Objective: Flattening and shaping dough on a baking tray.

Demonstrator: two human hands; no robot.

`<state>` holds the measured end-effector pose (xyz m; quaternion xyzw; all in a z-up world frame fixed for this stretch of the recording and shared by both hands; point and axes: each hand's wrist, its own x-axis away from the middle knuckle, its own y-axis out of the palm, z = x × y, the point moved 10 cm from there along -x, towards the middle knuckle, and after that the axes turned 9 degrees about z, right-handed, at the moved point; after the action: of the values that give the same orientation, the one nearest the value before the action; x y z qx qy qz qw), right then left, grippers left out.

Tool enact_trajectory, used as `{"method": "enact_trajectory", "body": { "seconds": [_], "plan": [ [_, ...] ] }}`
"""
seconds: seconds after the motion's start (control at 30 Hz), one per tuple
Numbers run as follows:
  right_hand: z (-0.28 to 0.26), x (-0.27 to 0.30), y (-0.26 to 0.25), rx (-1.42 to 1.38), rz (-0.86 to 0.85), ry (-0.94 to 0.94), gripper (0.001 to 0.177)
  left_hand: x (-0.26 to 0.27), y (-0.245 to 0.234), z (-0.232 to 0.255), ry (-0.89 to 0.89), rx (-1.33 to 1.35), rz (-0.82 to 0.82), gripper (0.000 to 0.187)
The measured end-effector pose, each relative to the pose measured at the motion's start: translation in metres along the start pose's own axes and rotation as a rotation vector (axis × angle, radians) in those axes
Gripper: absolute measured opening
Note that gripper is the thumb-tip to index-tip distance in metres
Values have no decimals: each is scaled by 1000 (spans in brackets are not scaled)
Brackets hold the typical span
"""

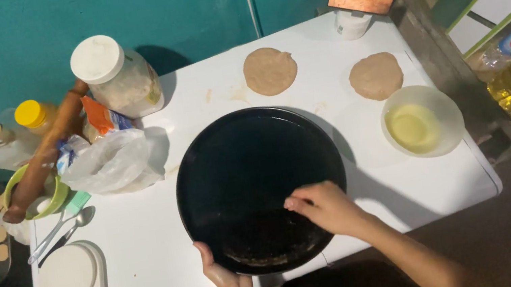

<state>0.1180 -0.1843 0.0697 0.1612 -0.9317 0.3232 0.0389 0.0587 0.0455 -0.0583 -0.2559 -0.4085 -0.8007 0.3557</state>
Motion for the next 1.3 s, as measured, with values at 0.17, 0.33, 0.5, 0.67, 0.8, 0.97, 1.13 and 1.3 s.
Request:
{"method": "enact_trajectory", "body": {
  "seconds": [0.17, 0.33, 0.5, 0.67, 0.8, 0.97, 1.13, 1.3],
  "plan": [
    [-27, -9, -41, -240, 220, 55, 13, -9, -7, -16, -43, 76, -125, 78],
    [-36, -2, -25, -35, 245, -250, 14, 15, -8, -20, -94, 52, -61, 76],
    [-46, 2, -17, -34, 215, -214, 13, 3, -38, -24, -90, 22, -29, 75],
    [-37, 2, 3, -6, 244, -255, 9, 5, -44, -25, -144, 48, -12, 77],
    [-46, 4, 15, -44, 211, -213, 10, 4, -54, -22, -148, 87, 24, 75],
    [-75, 14, 22, -159, 231, -264, 9, -7, -62, -17, -107, 72, -7, 76],
    [-63, 13, 37, -91, 242, -115, 8, -10, -63, -12, -73, -6, 44, 75],
    [-84, 13, 19, -72, 352, -375, 14, -14, -49, -12, -99, -34, 37, 75]
  ]
}}
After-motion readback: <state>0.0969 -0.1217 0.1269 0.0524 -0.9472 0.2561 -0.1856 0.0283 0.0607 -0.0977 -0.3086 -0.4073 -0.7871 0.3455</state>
